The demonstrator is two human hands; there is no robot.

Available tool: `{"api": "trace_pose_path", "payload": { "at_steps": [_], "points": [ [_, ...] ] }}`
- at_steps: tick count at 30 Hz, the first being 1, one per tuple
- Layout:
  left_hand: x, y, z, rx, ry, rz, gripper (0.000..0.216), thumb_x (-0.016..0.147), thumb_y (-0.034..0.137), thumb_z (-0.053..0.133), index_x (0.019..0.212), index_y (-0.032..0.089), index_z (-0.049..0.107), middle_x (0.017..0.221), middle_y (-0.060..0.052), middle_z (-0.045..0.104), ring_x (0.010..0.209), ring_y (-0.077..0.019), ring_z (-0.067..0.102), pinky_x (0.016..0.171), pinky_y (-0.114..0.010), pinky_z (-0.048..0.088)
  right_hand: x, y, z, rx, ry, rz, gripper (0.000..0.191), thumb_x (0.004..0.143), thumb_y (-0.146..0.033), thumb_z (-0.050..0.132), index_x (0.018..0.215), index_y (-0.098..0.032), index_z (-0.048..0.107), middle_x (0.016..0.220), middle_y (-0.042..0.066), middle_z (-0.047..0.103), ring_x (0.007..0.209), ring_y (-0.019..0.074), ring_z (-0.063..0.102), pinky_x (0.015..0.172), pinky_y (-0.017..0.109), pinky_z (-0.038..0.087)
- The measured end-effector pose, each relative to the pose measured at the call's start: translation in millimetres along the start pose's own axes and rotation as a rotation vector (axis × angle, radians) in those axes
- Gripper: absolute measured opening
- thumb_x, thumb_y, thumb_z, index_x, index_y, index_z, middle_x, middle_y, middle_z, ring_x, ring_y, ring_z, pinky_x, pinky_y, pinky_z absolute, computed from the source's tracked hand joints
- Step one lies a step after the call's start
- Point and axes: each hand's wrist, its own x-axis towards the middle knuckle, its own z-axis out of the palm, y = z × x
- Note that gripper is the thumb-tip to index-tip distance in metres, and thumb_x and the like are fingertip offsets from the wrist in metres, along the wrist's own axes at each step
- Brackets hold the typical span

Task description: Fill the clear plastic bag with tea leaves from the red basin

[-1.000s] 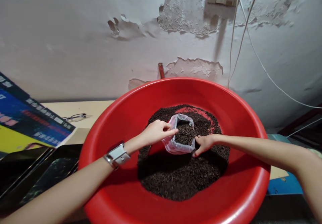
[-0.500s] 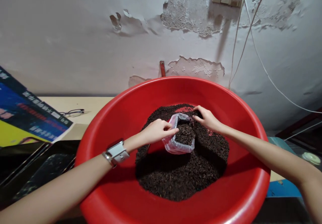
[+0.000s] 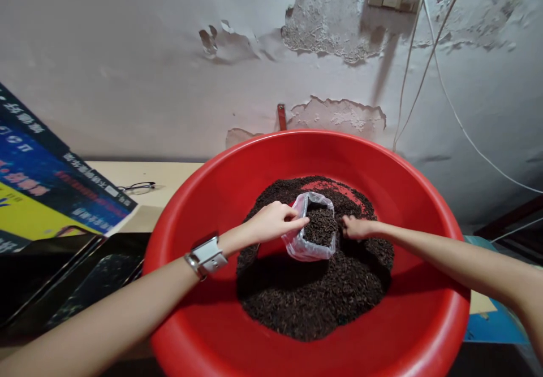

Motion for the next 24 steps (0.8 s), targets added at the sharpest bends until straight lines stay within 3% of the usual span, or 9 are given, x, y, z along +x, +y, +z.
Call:
{"api": "trace_pose_path", "payload": {
  "at_steps": [3,5,7,10,14,18,21,24],
  "points": [
    [0,-1,1,-0.009,-0.002,0.005,0.049,0.080,0.053,0.041,0.050,0.015,0.035,0.051,0.004,0.027,0.049,-0.0075,0.026,0.046,-0.021,0.018,-5,3,12,-0.099,-0.313,-0.109,0.109,0.042,-0.021,0.077,0.138,-0.009,0.026,0.135,0.022,0.035,0.116,0.0311,0.046,0.088,0.034,0.044],
    [0,-2,1,-0.025,-0.012,0.006,0.049,0.080,0.054,0.040,0.050,0.015,0.036,0.051,0.004,0.026,0.049,-0.0074,0.025,0.046,-0.021,0.017,-11,1,14,-0.185,-0.476,-0.170,0.131,0.034,-0.031,0.081,0.142,-0.009,0.010,0.142,0.024,0.021,0.123,0.0335,0.037,0.092,0.037,0.042],
    [0,-2,1,-0.045,-0.020,0.009,0.049,0.080,0.054,0.040,0.050,0.015,0.036,0.052,0.004,0.027,0.049,-0.0074,0.025,0.046,-0.021,0.017,-15,-3,13,-0.243,-0.505,-0.184,0.143,0.031,-0.043,0.081,0.143,-0.008,-0.001,0.145,0.025,0.006,0.129,0.0357,0.027,0.098,0.040,0.035],
    [0,-1,1,-0.060,-0.023,0.010,0.049,0.080,0.054,0.040,0.050,0.015,0.036,0.052,0.004,0.026,0.049,-0.0076,0.025,0.046,-0.022,0.017,-18,-7,13,-0.245,-0.413,-0.212,0.143,0.033,-0.040,0.081,0.142,-0.004,-0.004,0.145,0.028,0.001,0.132,0.0352,0.018,0.104,0.037,0.027],
    [0,1,0,-0.066,-0.028,0.006,0.048,0.079,0.053,0.040,0.050,0.016,0.034,0.052,0.004,0.026,0.050,-0.0080,0.025,0.046,-0.022,0.017,-15,-6,16,-0.177,-0.299,-0.280,0.113,0.048,-0.024,0.077,0.141,-0.004,0.016,0.136,0.022,0.036,0.121,0.0293,0.041,0.097,0.030,0.036],
    [0,2,-2,-0.048,-0.040,0.001,0.048,0.080,0.053,0.040,0.051,0.016,0.035,0.052,0.004,0.027,0.050,-0.0080,0.026,0.047,-0.022,0.018,-8,-5,7,-0.094,-0.054,-0.301,0.060,0.057,-0.017,0.069,0.115,-0.016,0.054,0.110,0.009,0.060,0.099,0.0254,0.057,0.082,0.029,0.044],
    [0,2,-2,-0.046,-0.035,0.005,0.048,0.080,0.053,0.040,0.050,0.016,0.036,0.051,0.004,0.027,0.050,-0.0079,0.027,0.047,-0.022,0.018,-12,-12,-16,0.149,0.364,-0.321,0.033,0.071,-0.021,0.058,0.103,-0.015,0.054,0.096,0.007,0.062,0.087,0.0209,0.058,0.077,0.030,0.044],
    [0,0,-1,-0.046,-0.032,0.009,0.048,0.080,0.053,0.040,0.050,0.015,0.038,0.051,0.004,0.027,0.049,-0.0078,0.026,0.046,-0.022,0.017,-29,-25,-37,0.404,0.760,-0.478,0.033,0.081,-0.033,0.049,0.109,-0.015,0.046,0.101,0.007,0.058,0.090,0.0176,0.055,0.082,0.030,0.042]
  ]
}}
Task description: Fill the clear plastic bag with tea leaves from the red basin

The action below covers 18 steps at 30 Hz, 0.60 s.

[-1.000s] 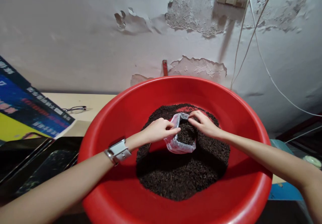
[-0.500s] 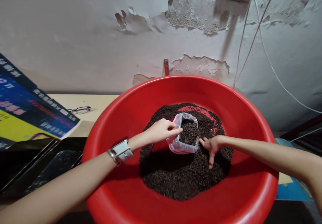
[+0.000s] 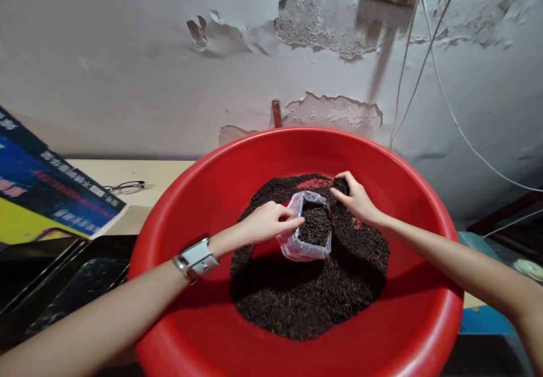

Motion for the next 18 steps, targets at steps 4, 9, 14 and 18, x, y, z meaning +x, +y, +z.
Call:
{"api": "trace_pose_path", "payload": {
  "at_steps": [4,9,14,18],
  "points": [
    [1,-3,2,-0.003,-0.001,0.004,0.049,0.081,0.054,0.040,0.051,0.015,0.041,0.050,0.004,0.029,0.048,-0.0078,0.027,0.046,-0.022,0.017,-14,-30,-4,0.023,-0.175,-0.264,0.046,0.083,-0.040,0.047,0.123,-0.019,0.039,0.122,0.010,0.048,0.112,0.0192,0.044,0.096,0.036,0.032],
    [1,-3,2,-0.005,-0.011,0.003,0.048,0.081,0.054,0.039,0.053,0.015,0.043,0.050,0.003,0.033,0.049,-0.0081,0.030,0.047,-0.022,0.019,-22,-30,9,-0.172,-0.582,-0.393,0.038,0.086,-0.045,0.044,0.114,-0.021,0.053,0.126,0.011,0.047,0.121,0.0243,0.036,0.099,0.047,0.025],
    [0,0,0,-0.012,-0.014,0.006,0.049,0.081,0.053,0.040,0.050,0.015,0.040,0.049,0.004,0.030,0.048,-0.0078,0.027,0.046,-0.022,0.018,-1,4,9,-0.119,-0.247,-0.052,0.039,0.088,-0.046,0.039,0.107,-0.016,0.054,0.109,0.010,0.056,0.104,0.0186,0.050,0.092,0.035,0.036],
    [-1,1,0,-0.018,-0.016,0.011,0.049,0.081,0.053,0.040,0.050,0.015,0.041,0.050,0.004,0.028,0.048,-0.0077,0.025,0.046,-0.021,0.018,-5,25,9,-0.109,-0.690,0.399,0.072,0.082,-0.067,0.024,0.131,-0.016,0.040,0.135,0.016,0.039,0.118,0.0280,0.042,0.093,0.045,0.036]
  ]
}}
